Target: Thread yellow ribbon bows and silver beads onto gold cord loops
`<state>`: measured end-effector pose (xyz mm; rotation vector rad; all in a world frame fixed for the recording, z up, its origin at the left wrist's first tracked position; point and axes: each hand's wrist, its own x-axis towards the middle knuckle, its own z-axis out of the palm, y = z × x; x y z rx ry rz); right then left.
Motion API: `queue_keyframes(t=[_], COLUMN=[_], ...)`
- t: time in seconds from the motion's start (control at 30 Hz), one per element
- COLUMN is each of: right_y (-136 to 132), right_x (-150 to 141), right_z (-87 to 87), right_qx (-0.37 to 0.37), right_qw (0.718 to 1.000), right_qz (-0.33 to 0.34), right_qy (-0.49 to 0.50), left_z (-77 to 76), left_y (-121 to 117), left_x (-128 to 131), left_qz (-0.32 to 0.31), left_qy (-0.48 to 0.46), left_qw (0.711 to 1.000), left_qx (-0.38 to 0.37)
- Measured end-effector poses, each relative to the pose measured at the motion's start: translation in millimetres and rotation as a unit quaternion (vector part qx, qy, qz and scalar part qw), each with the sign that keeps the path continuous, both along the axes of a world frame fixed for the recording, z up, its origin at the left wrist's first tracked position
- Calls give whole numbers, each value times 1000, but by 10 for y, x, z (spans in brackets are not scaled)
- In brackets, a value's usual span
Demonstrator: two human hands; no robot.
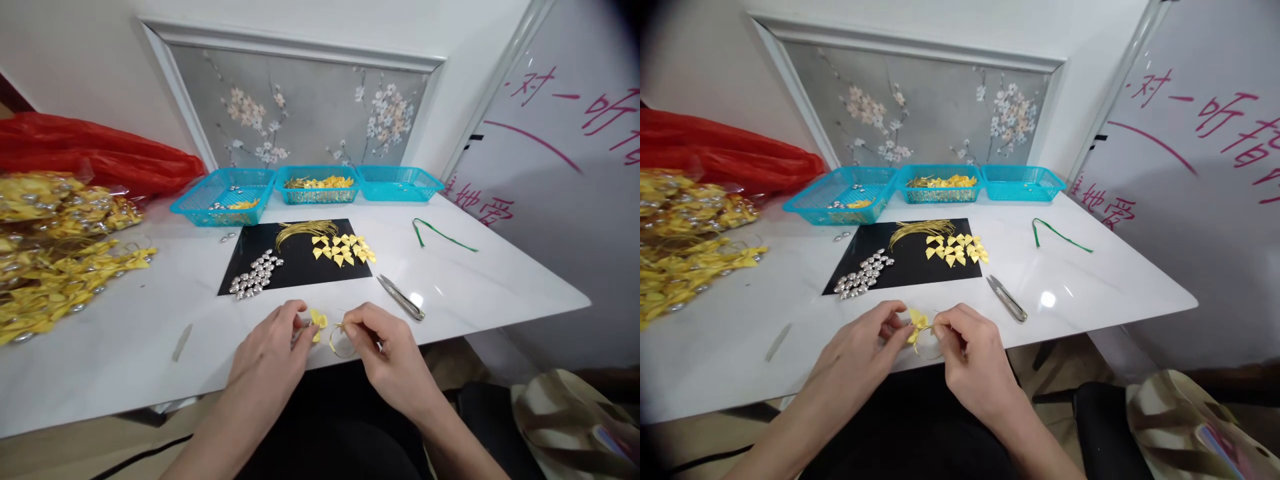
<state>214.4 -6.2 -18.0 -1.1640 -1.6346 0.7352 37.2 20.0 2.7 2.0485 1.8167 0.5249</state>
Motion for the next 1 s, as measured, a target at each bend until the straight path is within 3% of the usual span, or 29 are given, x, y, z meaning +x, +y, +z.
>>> queue_keyframes(t=[0.1, 0.2, 0.27, 0.37, 0.47, 0.73, 0.9, 1.0], right_y=[15, 27, 28, 16, -6, -137, -250, -275], right_x=[22, 38, 45, 56, 65, -30, -233, -317], right_z=[-6, -14, -20, -22, 0, 194, 290, 296], right_qx=[1, 5, 7, 10, 13, 35, 119, 172], right_qw=[1000, 1000, 999, 999, 998, 996, 992, 985], right_qz=[-2, -5, -9, -13, -9, 8, 23, 11], right_qy=[14, 27, 34, 45, 55, 77, 31, -3], left_z=[86, 151, 156, 129, 118, 212, 298, 335], left_y=[134, 294, 372, 421, 405, 91, -223, -360], left_x=[6, 27, 49, 62, 13, -177, -113, -134], left_qz=[-29, -121, -169, -190, -175, -23, 37, 23], left_qy=[19, 15, 8, -11, -49, -206, -302, -337], left_qw=[999, 992, 985, 981, 983, 978, 951, 940], left_qx=[18, 6, -14, -24, -19, 22, 44, 42])
